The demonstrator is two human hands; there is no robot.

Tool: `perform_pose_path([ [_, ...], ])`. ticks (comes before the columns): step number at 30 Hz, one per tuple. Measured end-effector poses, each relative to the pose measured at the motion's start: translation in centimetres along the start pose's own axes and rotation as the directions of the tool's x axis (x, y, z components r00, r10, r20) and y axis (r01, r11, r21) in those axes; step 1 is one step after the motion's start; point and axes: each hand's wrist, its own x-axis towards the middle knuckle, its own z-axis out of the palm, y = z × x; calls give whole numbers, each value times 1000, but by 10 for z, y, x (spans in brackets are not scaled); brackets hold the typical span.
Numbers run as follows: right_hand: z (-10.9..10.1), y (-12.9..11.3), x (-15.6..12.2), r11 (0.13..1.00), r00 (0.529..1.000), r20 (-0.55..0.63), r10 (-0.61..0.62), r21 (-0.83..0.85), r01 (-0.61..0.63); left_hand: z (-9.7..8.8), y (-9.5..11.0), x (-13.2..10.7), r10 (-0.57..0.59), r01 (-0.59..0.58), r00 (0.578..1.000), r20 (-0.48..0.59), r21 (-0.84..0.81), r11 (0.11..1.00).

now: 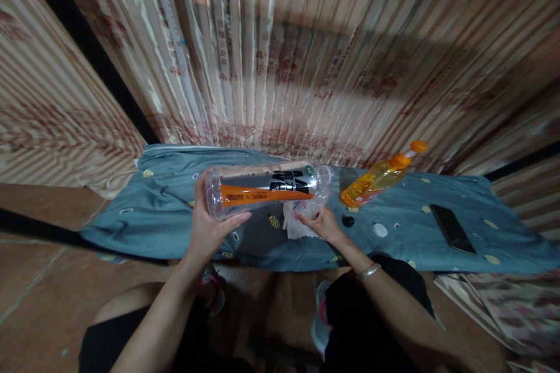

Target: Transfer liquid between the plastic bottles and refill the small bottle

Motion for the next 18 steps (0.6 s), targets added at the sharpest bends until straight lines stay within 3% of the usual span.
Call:
perform_pose_path([
  [18,1,6,2,1000,1000,6,-1,24,1,-5,-12,2,68,-68,998,9,29,997],
])
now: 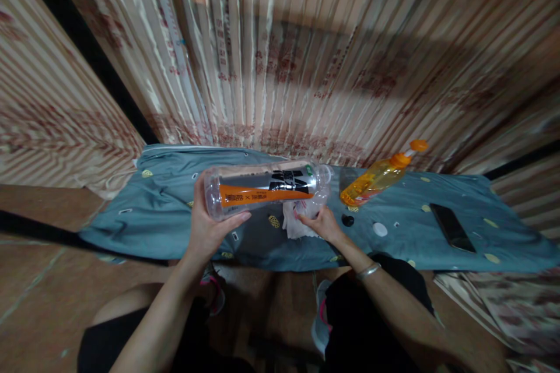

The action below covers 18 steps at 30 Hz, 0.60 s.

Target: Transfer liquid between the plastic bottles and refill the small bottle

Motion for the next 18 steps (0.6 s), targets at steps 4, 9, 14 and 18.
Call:
perform_pose_path([
  [4,0,1,0,1000,1000,-14,-7,-19,7,0,0,0,3,-3,1000,7,17,1000],
  [9,0,3,0,999,1000,-1,4,-34,-4,-1,-1,0,29,-29,999,21,32,999],
  [14,0,1,0,1000,1000,-1,14,-27,-14,-2,-3,1,63,-65,997,37,59,996],
  [18,1,1,0,999,1000,5,14,-49,-14,-2,-3,2,117,-121,992,46,97,988],
])
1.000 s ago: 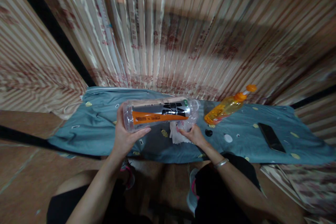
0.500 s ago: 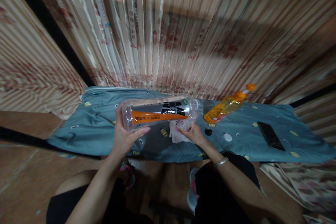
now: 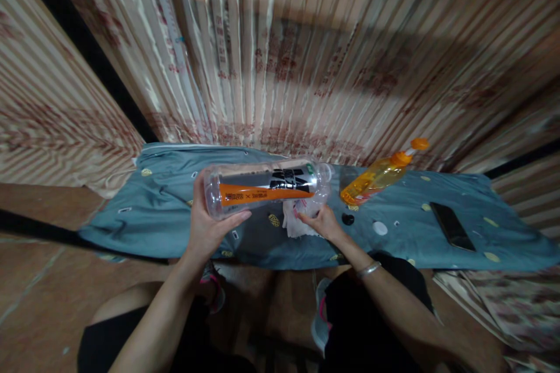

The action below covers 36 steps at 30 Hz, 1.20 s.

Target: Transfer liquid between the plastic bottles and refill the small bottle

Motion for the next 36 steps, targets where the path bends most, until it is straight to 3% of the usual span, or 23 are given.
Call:
perform_pose_path([
  [10,-4,-3,0,1000,999,45,1,-2,-1,0,3,-1,-18,18,1000,14,29,999],
  [22,-3,-7,-1,999,1000,-8,19,35,-18,0,3,0,-58,58,998,4,-28,998],
  [36,-4,-8,-1,1000,1000,7,26,4,-26,0,3,0,-60,60,998,8,-19,998],
])
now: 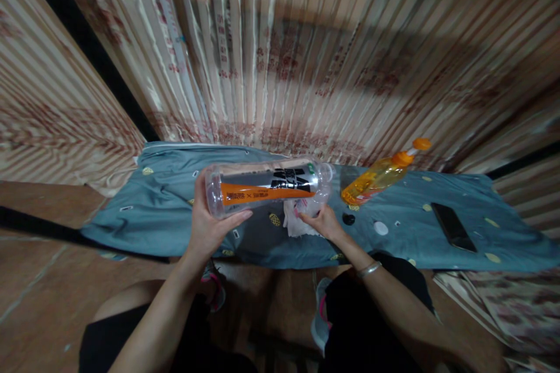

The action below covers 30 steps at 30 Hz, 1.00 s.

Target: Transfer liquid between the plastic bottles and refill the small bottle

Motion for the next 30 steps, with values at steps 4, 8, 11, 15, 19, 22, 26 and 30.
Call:
perform_pose_path([
  [4,0,0,0,1000,1000,3,-18,14,18,1,0,0,20,-20,1000,-6,3,1000],
  [8,0,2,0,1000,1000,5,-9,25,9,0,-2,0,27,-27,1000,-6,18,999],
  [11,0,3,0,1000,1000,11,1,14,-2,0,-3,0,26,-26,1000,1,18,1000],
  [15,-2,2,0,1000,999,32,8,-1,-8,0,-3,0,32,-32,999,-3,14,999],
  [19,-2,1,0,1000,1000,24,-1,4,0,0,-1,0,20,-20,1000,-11,7,1000],
  [22,0,1,0,1000,1000,9,-9,11,9,-1,-1,0,10,-10,1000,-5,9,1000],
  [26,1,1,0,1000,1000,11,10,16,-10,-1,-2,0,0,0,1000,-8,-8,1000],
  [30,1,4,0,1000,1000,-6,-6,15,6,1,-1,0,-21,21,1000,-11,-34,999],
])
